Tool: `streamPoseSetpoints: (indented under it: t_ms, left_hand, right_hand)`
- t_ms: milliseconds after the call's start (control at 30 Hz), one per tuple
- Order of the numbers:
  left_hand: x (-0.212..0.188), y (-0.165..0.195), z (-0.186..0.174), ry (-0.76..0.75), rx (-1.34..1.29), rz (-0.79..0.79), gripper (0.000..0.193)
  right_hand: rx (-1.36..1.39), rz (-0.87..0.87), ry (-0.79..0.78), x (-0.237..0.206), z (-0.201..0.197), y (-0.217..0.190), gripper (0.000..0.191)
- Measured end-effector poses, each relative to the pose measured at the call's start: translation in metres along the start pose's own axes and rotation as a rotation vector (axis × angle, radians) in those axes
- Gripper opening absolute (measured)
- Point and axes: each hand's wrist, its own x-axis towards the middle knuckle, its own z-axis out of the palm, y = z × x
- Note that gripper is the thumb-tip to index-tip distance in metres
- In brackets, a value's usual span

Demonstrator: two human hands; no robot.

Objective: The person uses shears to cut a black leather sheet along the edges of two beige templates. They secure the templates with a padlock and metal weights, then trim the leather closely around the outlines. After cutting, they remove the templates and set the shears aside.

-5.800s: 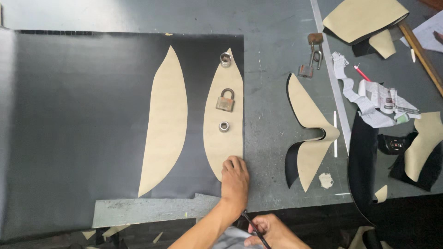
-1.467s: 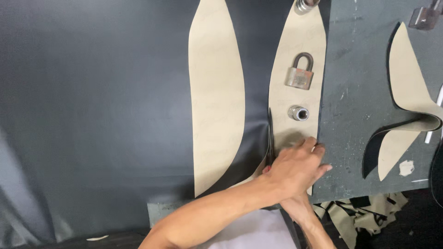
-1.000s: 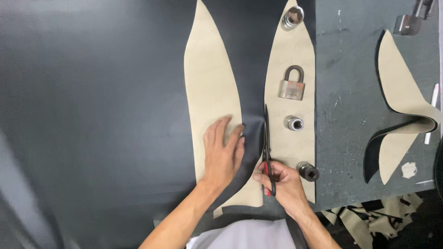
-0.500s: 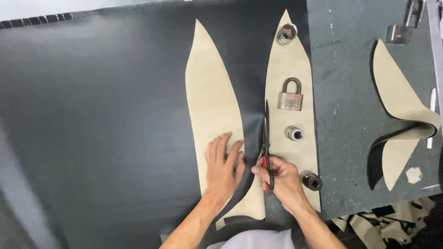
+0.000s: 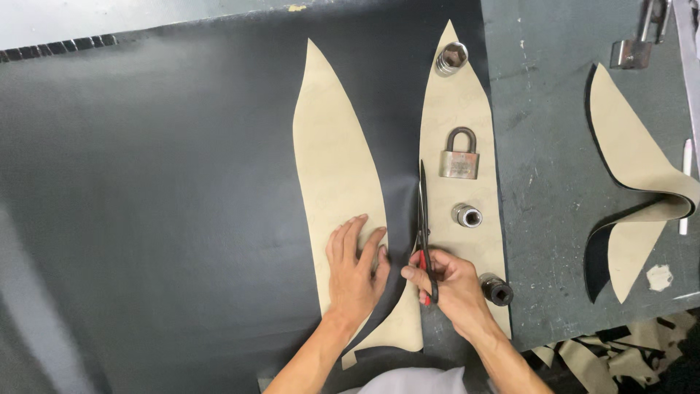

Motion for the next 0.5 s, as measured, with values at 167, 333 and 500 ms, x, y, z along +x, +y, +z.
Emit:
streamPoseSetpoints:
  t_ms: [167, 333, 500]
  left_hand:
    - [-0.001, 0.001, 0.0, 0.002, 0.002, 0.001, 0.037]
    - [0.0, 0.0, 0.0, 0.005, 0.006, 0.008, 0.038]
    - [0.0, 0.0, 0.001, -0.005, -0.009, -0.006, 0.038]
  right_hand:
    - [0.003, -0.021, -0.002, 0.004, 0.002, -0.006, 0.022]
    - [0.019, -0.033, 0.028, 0.001, 0.01, -0.006, 0.02]
    - [0.046, -0.041, 0.039, 0.003, 0.016, -0.014, 0.02]
